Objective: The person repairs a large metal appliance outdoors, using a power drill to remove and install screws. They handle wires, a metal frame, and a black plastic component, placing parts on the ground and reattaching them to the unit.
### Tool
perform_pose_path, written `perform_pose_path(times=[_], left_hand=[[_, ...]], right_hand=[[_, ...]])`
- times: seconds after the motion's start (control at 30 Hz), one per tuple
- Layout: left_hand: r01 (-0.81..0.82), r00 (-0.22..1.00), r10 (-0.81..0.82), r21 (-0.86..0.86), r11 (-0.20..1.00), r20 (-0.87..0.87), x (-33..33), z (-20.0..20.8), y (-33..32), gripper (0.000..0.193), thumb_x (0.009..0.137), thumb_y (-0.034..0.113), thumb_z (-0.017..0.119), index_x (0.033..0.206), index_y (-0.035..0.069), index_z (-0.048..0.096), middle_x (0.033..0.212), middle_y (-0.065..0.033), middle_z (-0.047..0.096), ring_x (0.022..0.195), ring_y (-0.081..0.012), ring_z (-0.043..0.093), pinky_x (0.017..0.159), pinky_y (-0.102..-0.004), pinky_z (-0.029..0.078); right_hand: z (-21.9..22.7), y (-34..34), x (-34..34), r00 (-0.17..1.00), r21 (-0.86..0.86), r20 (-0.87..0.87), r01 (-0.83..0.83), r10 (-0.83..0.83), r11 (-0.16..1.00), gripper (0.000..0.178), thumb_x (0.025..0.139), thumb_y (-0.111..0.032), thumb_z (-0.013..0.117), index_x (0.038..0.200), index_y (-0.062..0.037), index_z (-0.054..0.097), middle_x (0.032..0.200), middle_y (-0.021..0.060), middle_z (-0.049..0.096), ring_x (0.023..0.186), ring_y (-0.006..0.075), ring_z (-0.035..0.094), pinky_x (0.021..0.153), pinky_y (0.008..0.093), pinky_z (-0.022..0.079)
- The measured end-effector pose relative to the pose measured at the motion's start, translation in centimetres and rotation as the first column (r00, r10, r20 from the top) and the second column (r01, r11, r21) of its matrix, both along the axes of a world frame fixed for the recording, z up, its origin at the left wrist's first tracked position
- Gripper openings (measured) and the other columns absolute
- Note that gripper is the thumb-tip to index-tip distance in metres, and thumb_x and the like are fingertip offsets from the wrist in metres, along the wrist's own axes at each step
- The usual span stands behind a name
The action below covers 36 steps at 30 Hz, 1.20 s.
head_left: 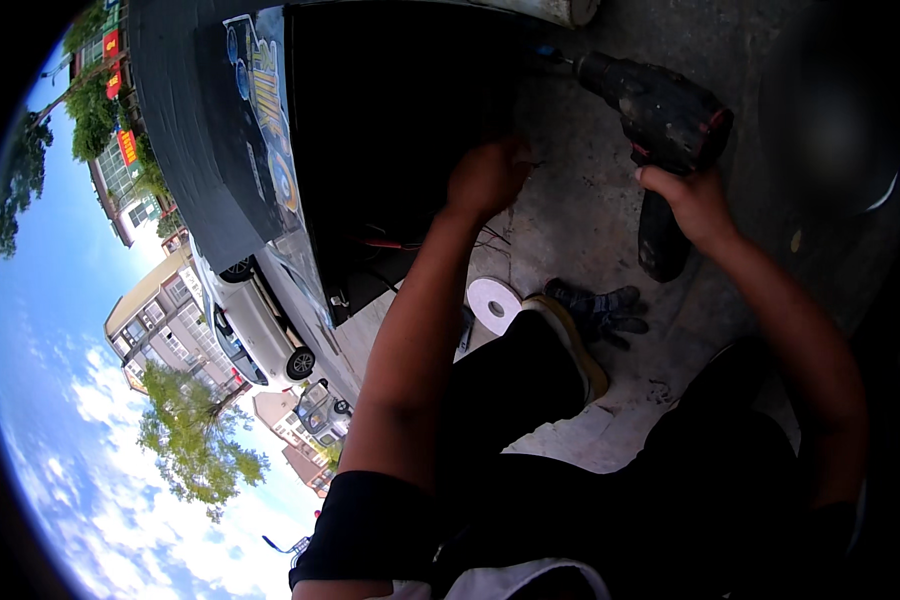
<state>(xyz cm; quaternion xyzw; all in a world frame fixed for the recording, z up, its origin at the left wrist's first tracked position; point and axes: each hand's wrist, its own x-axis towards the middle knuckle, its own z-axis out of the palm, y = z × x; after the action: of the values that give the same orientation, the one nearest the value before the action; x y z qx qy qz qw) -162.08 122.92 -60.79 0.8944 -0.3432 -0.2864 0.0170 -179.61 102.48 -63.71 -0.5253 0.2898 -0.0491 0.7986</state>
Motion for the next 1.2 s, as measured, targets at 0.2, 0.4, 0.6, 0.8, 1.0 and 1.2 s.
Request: perform_pose_path(times=[0.2,0.4,0.6,0.8,1.0,1.2], left_hand=[[-0.123,0.902,0.287,-0.448,0.886,0.321,6.7,-0.6,-2.3,0.04,0.087,0.024,0.064,0.118,0.0,0.057,0.09,-0.0114,0.066,0.079,-0.019,0.065,0.066,-0.0314,0.053],[-0.5,0.797,0.532,-0.807,0.315,-0.287,11.2,-3.8,-4.9,0.04,0.088,0.026,0.064,0.117,-0.001,0.054,0.095,-0.0113,0.062,0.082,-0.0228,0.062,0.068,-0.0342,0.053],[-0.486,0.846,0.48,-0.706,0.516,-0.232,10.0,-5.4,-5.1,0.036,0.087,0.015,0.063,0.118,-0.004,0.057,0.096,-0.013,0.064,0.083,-0.023,0.064,0.074,-0.0336,0.052],[-0.148,0.989,0.143,-0.19,0.971,-0.038,3.8,-7.0,-0.6,0.027,0.085,0.014,0.058,0.109,0.005,0.066,0.109,-0.015,0.065,0.097,-0.0285,0.064,0.082,-0.0365,0.052],[-0.289,0.954,0.293,0.059,0.955,-0.069,5.0,-4.7,-3.0,0.028,0.088,0.025,0.052,0.097,0.006,0.07,0.092,-0.0133,0.07,0.082,-0.029,0.068,0.079,-0.0368,0.052],[-0.025,0.96,0.019,0.019,0.999,0.278,8.7,-7.4,-1.8,0.047,0.084,0.048,0.059,0.102,0.005,0.067,0.096,-0.0145,0.068,0.088,-0.0318,0.065,0.079,-0.0404,0.051]], right_hand=[[0.2,-0.1,-0.3,1.0,-0.058,-0.01,-0.003,0.002,0.998,0.027,0.069,-0.012,0.065,0.094,-0.0012,0.062,0.086,0.0054,0.063,0.081,0.0172,0.06,0.073,0.0313,0.047],[0.4,-0.2,-0.5,1.0,-0.07,0.0,0.012,-0.012,0.997,0.027,0.069,-0.012,0.065,0.094,-0.0013,0.063,0.086,0.0054,0.064,0.079,0.017,0.06,0.073,0.0308,0.048],[-0.1,-0.7,-1.1,0.999,-0.082,-0.011,0.03,-0.031,0.996,0.028,0.069,-0.013,0.065,0.095,-0.0015,0.063,0.085,0.0061,0.064,0.079,0.0159,0.06,0.072,0.0303,0.048],[-0.2,-0.9,-0.8,0.999,-0.058,-0.038,0.036,-0.039,0.998,0.026,0.069,-0.013,0.064,0.092,-0.0016,0.062,0.08,0.0054,0.063,0.073,0.0145,0.059,0.069,0.03,0.048],[-0.3,-1.2,-1.1,0.997,-0.067,0.032,0.075,-0.073,0.995,0.024,0.068,-0.012,0.064,0.089,-0.0008,0.062,0.076,0.0047,0.063,0.071,0.015,0.059,0.067,0.03,0.047],[0.0,-1.5,-1.2,0.997,-0.099,0.042,0.066,-0.062,0.993,0.024,0.067,-0.011,0.063,0.089,-0.0004,0.062,0.078,0.0047,0.063,0.072,0.0146,0.059,0.068,0.0296,0.047]])
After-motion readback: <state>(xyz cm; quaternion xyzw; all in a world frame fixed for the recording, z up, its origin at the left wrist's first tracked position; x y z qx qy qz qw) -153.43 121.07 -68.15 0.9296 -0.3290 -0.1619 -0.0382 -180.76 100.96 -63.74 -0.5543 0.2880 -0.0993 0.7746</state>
